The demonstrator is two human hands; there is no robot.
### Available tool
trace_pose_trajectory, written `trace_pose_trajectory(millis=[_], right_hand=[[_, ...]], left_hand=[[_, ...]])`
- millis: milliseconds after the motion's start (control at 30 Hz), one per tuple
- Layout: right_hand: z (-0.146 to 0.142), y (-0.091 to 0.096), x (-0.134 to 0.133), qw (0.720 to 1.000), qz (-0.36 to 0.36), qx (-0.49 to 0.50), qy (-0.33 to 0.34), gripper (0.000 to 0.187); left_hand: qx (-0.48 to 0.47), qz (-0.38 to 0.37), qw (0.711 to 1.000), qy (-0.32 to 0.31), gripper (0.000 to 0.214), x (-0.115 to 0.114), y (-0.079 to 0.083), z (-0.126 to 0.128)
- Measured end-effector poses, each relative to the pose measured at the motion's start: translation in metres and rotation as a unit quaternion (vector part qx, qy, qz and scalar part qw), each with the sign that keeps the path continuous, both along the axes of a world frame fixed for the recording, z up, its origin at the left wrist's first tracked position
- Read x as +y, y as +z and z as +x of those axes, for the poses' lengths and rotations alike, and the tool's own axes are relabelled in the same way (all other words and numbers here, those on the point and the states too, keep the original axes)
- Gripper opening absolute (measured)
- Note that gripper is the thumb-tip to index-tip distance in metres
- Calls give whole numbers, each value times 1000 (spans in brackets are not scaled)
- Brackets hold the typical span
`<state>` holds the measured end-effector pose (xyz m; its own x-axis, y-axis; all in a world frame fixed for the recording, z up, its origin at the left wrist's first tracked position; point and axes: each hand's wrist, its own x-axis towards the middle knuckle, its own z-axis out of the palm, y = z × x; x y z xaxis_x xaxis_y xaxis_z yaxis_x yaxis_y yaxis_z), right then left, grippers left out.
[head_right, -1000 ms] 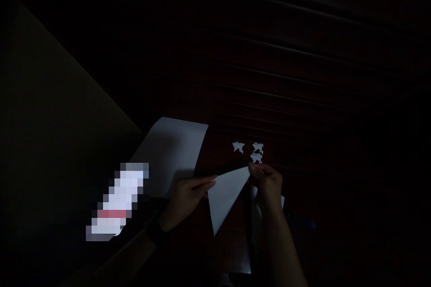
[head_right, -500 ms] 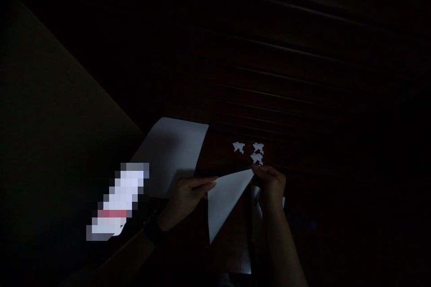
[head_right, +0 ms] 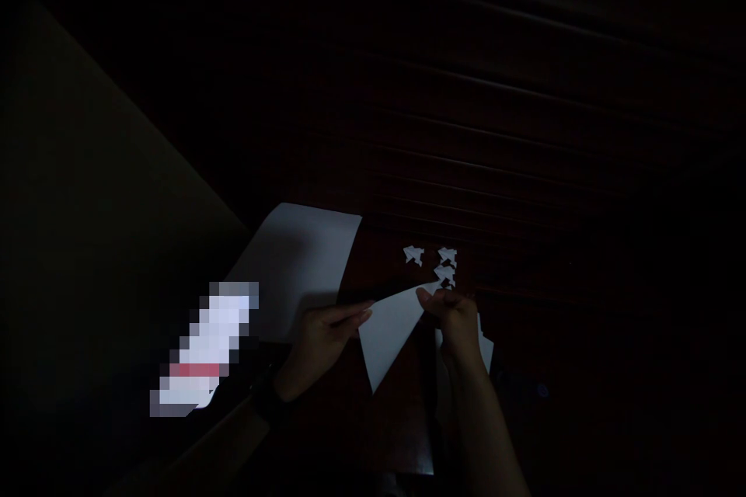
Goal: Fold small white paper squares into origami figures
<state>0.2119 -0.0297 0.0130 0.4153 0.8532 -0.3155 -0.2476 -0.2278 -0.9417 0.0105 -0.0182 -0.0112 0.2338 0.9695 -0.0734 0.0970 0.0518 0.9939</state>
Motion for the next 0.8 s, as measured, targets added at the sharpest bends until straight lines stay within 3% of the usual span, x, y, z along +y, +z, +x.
trace_pose_trajectory(millis=[333,600,800], right_hand=[[-8,3,1,1000,20,-23,-7,31],[-2,2,1,997,19,18,-68,22],[2,-1,1,995,34,30,-86,21]], left_hand=[[-48,-53,997,19,28,1,-1,2],[-119,-133,983,-31,36,1,1,0],[-122,-144,980,-58,36,3,-2,-3]])
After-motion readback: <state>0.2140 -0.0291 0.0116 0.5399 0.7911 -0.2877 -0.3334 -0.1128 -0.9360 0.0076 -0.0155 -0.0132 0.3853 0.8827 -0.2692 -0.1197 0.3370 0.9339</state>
